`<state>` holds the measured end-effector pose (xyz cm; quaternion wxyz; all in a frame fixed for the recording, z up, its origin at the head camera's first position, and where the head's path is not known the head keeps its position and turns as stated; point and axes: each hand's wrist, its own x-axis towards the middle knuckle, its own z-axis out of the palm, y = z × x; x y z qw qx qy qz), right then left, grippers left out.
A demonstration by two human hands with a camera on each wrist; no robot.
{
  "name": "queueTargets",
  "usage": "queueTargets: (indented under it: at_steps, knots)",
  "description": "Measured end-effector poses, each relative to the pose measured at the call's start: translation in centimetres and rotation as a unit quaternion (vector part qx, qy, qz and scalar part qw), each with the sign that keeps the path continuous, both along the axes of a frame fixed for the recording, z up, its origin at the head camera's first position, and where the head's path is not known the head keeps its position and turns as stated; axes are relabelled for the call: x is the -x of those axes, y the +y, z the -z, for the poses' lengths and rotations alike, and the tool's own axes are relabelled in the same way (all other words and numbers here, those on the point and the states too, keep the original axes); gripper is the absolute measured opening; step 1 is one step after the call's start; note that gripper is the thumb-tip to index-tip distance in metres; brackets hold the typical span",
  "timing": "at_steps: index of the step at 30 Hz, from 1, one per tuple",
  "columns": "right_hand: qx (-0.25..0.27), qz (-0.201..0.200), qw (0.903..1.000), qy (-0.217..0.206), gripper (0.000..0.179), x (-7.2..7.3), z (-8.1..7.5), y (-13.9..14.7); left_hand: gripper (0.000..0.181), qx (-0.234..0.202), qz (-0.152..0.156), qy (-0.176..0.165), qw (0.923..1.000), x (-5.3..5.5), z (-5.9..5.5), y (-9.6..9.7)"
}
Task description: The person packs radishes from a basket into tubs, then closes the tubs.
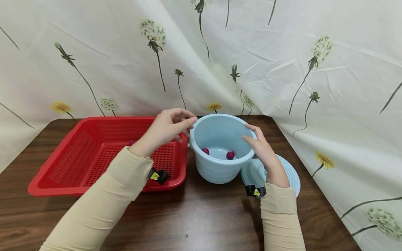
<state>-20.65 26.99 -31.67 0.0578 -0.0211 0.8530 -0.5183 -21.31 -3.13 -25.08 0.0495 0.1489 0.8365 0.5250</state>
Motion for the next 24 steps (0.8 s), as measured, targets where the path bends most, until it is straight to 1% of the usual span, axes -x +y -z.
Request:
queueTargets:
  at_steps: [3, 8, 13, 17, 21, 24]
  knots:
    - [0.004, 0.000, 1.0000, 0.001, 0.063, 0.0, 0.1, 0.1, 0.035, 0.032, -0.015, 0.002, 0.9994, 1.0, 0.1, -1.8]
    - [0.006, -0.001, 1.0000, 0.002, 0.063, 0.1, 0.1, 0.1, 0.040, 0.074, -0.039, -0.011, 0.9965, 2.3, 0.9, -4.9]
    - [-0.001, 0.001, 1.0000, 0.000, 0.062, 0.1, 0.1, 0.1, 0.043, 0.112, -0.059, -0.024, 0.9916, 3.7, 2.3, -7.8]
    - [0.000, 0.004, 1.0000, -0.004, 0.062, 0.2, 0.1, 0.0, 0.046, 0.139, -0.073, -0.047, 0.9866, 4.5, 3.3, -9.8]
    - [0.002, 0.006, 1.0000, -0.006, 0.062, 0.2, 0.1, 0.0, 0.051, 0.158, -0.075, -0.065, 0.9825, 5.1, 4.4, -11.5]
    - [0.000, 0.007, 1.0000, -0.006, 0.062, 0.2, 0.1, 0.0, 0.053, 0.162, -0.074, -0.075, 0.9811, 5.6, 5.1, -12.9]
